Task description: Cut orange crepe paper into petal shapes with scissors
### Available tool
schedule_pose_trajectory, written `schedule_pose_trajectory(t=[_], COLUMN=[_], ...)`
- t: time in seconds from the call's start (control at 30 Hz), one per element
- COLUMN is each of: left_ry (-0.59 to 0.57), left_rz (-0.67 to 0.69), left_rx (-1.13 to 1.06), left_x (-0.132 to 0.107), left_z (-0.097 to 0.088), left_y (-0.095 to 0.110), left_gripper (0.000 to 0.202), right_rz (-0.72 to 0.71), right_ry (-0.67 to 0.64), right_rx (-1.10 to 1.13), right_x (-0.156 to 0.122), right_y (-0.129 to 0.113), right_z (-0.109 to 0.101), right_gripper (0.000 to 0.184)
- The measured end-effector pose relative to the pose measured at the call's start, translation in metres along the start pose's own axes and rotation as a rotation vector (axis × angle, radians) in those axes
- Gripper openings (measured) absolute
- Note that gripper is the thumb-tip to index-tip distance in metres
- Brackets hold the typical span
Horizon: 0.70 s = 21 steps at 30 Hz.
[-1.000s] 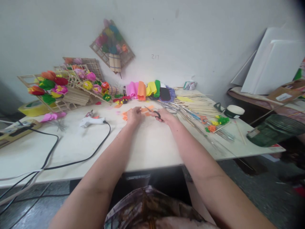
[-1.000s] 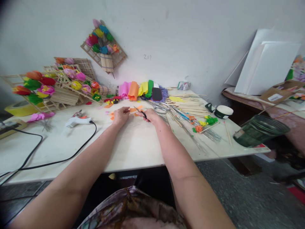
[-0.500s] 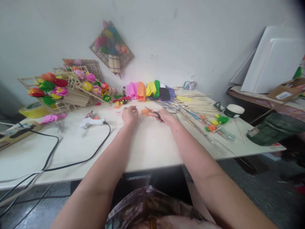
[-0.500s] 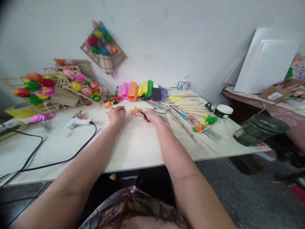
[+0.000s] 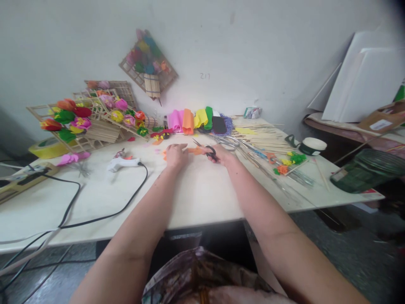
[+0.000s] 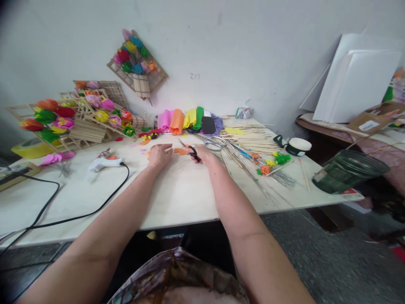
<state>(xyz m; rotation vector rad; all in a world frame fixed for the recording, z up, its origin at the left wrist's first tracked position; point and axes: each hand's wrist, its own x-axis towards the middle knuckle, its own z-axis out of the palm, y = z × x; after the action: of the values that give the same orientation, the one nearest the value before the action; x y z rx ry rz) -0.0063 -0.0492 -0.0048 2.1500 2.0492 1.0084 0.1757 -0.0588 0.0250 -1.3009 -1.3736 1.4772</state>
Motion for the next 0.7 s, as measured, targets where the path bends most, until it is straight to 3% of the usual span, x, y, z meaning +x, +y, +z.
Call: schedule_pose_trajectory(t=[0.13, 0.3, 0.53, 0.7], left_ry=[0.15, 0.171, 0.043, -0.016], left_rz=[-0.315, -0.507, -0.498, -0.527], left_rx=[0.006, 0.01, 0.061, 0.091], left_x=[0.006, 0.01, 0.011, 0.01], left_z=[-0.01, -0.016, -0.015, -0.017], left_y=[-0.015, -0.036, -0.042, -0.038], left_gripper=[0.033, 0.027, 0.028, 0.016], right_rz=[-0.017, -0.072, -0.092, -0.081], right_ry=[-0.084, -0.075, -0.035, -0.049], right_rx=[0.06, 0.079, 0.082, 0.065], right_x=[0.0, 0.005, 0.005, 0.001], right_y=[0.001, 0.005, 0.005, 0.003], right_z=[-0.005, -0.008, -0.002, 0.0], right_gripper=[0.026, 0.027, 0.023, 0.023])
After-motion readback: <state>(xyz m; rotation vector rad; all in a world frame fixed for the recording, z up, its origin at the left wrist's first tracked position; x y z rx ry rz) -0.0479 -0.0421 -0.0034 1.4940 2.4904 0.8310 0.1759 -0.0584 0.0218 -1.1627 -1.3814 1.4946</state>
